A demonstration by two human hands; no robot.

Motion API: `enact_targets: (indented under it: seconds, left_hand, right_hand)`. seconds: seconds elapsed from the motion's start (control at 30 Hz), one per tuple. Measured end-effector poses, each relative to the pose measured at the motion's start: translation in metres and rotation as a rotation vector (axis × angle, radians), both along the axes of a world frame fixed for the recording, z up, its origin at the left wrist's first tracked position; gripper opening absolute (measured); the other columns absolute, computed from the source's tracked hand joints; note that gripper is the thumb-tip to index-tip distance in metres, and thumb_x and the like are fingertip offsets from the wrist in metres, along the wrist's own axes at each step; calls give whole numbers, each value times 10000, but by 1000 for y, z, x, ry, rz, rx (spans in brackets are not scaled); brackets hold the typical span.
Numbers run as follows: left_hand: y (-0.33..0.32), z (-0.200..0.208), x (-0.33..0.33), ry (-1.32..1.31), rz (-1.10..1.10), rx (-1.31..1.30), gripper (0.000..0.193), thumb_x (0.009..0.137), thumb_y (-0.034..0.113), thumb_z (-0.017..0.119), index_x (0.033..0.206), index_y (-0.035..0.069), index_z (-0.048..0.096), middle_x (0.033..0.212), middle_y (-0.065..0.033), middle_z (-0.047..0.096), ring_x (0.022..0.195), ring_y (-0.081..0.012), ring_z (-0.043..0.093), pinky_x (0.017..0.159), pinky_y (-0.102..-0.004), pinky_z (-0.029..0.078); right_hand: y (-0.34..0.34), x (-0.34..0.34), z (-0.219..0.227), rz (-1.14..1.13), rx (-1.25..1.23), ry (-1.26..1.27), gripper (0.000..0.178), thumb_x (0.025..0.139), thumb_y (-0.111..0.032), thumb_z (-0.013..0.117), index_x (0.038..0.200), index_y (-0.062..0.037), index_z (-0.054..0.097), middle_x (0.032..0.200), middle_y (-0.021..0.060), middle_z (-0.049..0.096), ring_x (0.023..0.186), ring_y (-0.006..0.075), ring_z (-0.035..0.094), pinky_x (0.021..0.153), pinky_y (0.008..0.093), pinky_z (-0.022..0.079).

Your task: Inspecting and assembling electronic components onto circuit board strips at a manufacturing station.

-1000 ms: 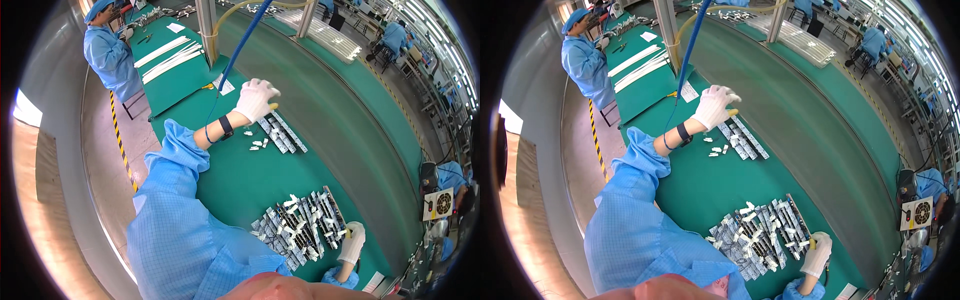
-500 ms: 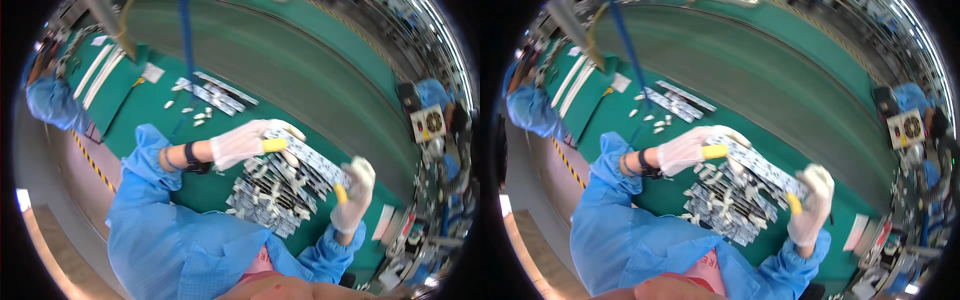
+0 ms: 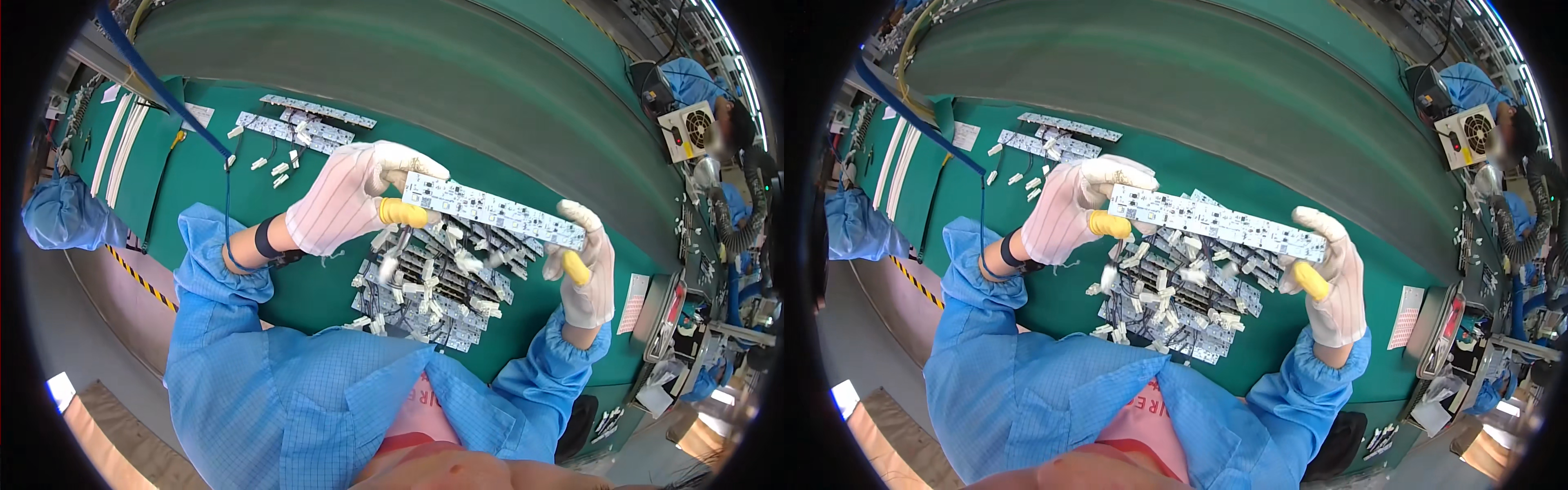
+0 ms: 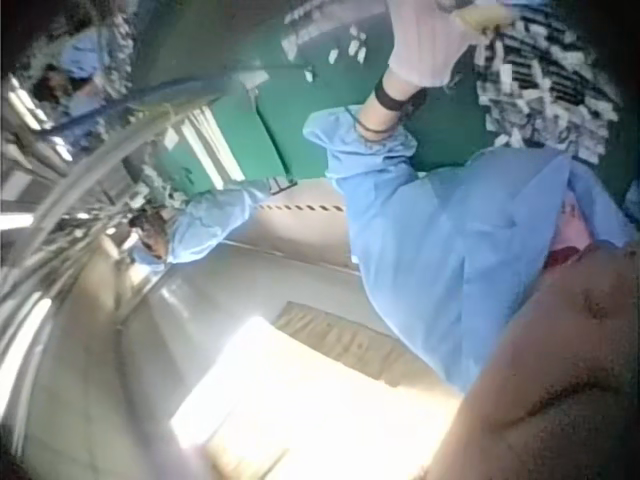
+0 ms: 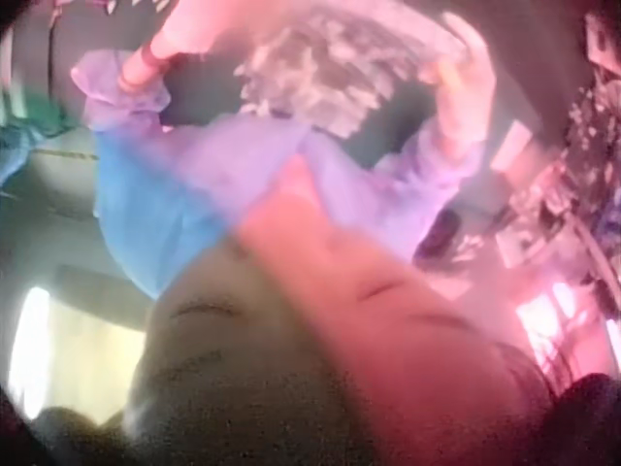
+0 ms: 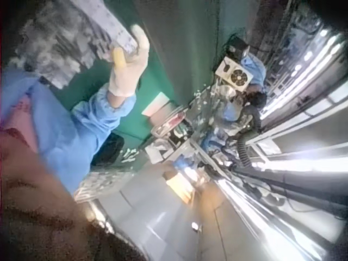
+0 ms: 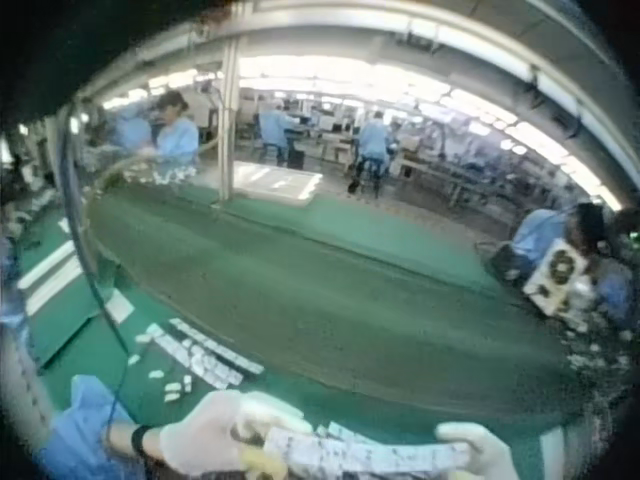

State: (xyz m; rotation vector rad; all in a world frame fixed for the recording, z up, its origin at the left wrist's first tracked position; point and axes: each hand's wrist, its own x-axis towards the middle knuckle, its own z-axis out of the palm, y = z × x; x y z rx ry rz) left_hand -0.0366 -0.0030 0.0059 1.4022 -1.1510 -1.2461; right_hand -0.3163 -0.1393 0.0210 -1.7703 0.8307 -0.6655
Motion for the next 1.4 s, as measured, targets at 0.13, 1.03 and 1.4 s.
enact_targets:
  seconds: [0.13,1.03,1.4]
  left_hand:
    - [1,-4,1,-220,-13,-176,547,764,187,788,1234,16,567,1084,-120,675,960,-139,651,816,-273,511]
    - [-12,-15,16,-303,42,-524,435,857,336,678,1151,19,638,920,-140,691,840,-196,658,1004,-409,428]
    - [-12,-18,11,-153,125,-448,603,800,374,731,1242,-9,585,1004,-129,681,844,-168,652,814,-281,511]
  right_hand:
    - [-5,-11,-1,24,119,-133,601,878,-444,651,1236,19,514,784,25,607,541,73,529,509,187,408]
    - [11,-17,10,8,129,-149,653,820,-525,700,1164,11,556,727,64,597,528,94,525,519,212,398]
    - [9,-26,18,102,239,-204,445,845,-201,711,1195,19,547,990,103,638,677,111,602,611,218,483]
